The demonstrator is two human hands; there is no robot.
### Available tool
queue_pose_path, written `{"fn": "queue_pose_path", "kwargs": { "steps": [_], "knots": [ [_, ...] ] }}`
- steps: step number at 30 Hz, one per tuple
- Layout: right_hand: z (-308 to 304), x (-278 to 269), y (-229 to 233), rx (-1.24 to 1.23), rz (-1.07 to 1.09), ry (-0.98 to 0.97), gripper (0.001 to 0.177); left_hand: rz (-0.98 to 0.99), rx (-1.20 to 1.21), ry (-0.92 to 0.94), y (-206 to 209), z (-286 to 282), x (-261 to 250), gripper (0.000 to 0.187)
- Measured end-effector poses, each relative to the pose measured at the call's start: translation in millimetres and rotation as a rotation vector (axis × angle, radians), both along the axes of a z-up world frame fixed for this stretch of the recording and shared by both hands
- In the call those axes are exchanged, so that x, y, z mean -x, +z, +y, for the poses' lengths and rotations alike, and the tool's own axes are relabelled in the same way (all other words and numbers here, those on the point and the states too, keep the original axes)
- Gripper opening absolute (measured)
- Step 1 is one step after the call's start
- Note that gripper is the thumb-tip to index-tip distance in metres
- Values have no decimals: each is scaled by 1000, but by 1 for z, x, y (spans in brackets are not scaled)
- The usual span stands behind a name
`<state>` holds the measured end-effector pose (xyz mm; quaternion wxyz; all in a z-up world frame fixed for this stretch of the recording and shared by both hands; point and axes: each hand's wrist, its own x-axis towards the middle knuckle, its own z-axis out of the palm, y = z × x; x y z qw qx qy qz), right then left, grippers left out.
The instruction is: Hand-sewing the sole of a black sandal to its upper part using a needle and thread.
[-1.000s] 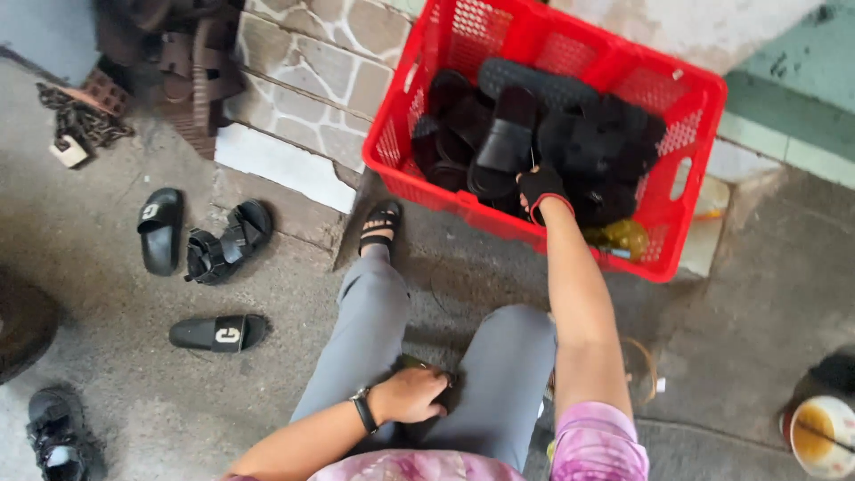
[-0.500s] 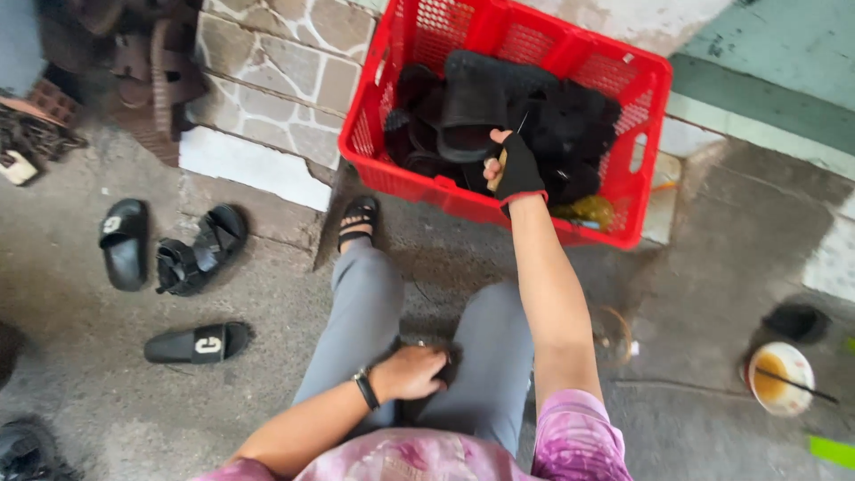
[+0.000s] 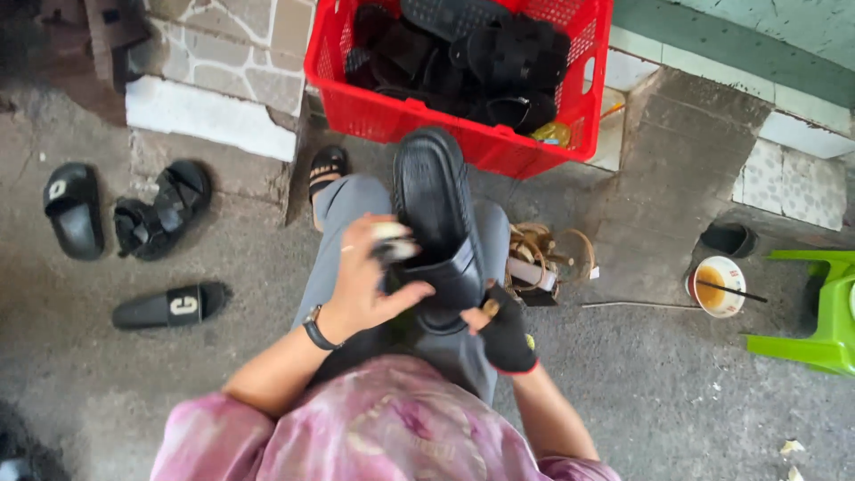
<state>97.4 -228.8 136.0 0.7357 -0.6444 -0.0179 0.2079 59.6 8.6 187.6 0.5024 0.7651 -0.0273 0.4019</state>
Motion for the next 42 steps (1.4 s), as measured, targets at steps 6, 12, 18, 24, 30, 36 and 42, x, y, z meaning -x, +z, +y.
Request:
{"fn": "queue_pose_path", "kwargs": {
  "steps": [6, 12, 18, 24, 30, 36, 42],
  "knots": [
    [-9, 36, -60, 107, -314, 114, 33, -31, -381, -149, -8, -18, 19, 48],
    [-17, 4, -62, -264, -135, 295, 9, -104, -409, -332, -25, -20, 42, 47],
    [-41, -77, -42, -741, -12, 361, 32, -194, -592, -329, -48, -43, 53, 45],
    [-109, -111, 70, -1418, 178, 889, 21, -75, -376, -400, -76, -13, 36, 47],
    [-101, -11, 145, -615, -649, 34, 27, 304, -294, -670, -78, 1, 23, 44],
    [-63, 22, 160, -533, -930, -37, 31, 386, -147, -367, -31, -18, 11, 64],
    [-44, 35, 178, -644, -925, 448, 30, 418, -480, -689, -1, -23, -15, 45]
  ]
}}
